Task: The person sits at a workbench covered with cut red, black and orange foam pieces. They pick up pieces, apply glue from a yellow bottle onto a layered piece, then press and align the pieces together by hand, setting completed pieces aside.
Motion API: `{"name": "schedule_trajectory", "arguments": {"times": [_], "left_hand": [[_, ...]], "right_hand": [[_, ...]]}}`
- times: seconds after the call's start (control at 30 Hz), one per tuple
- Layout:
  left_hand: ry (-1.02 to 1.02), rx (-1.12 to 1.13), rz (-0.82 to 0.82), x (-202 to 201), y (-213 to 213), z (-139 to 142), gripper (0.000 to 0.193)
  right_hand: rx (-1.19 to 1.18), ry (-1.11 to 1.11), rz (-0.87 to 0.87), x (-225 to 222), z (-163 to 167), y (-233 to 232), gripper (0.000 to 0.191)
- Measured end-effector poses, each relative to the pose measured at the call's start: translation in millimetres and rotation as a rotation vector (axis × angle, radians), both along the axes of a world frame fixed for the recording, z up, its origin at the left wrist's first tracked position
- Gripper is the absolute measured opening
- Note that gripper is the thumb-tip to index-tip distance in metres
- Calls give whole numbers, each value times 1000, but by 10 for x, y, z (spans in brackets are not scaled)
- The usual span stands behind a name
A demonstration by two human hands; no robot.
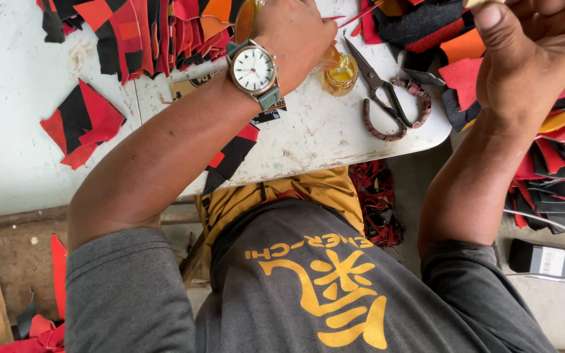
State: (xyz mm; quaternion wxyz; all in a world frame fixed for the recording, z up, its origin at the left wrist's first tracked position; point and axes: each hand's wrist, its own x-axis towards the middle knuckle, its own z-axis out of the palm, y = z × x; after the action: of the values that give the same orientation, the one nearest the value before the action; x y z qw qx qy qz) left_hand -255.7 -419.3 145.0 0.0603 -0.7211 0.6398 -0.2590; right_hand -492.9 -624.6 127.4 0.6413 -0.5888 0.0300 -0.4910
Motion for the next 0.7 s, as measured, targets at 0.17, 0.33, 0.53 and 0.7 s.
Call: {"name": "schedule_trajectory", "arguments": {"times": [0.17, 0.33, 0.53, 0.7], "left_hand": [[-67, -23, -22, -17, -43, 17, 18], [-8, 34, 5, -19, -118, 50, 16], [-16, 59, 30, -11, -186, 21, 21], [-26, 49, 17, -12, -197, 36, 23]], "right_hand": [[-7, 67, -13, -66, -57, -68, 57], [-59, 128, -40, -91, -98, -80, 57], [-56, 173, -67, -81, -85, -63, 62], [-116, 177, -63, -50, -91, -86, 70]]}}
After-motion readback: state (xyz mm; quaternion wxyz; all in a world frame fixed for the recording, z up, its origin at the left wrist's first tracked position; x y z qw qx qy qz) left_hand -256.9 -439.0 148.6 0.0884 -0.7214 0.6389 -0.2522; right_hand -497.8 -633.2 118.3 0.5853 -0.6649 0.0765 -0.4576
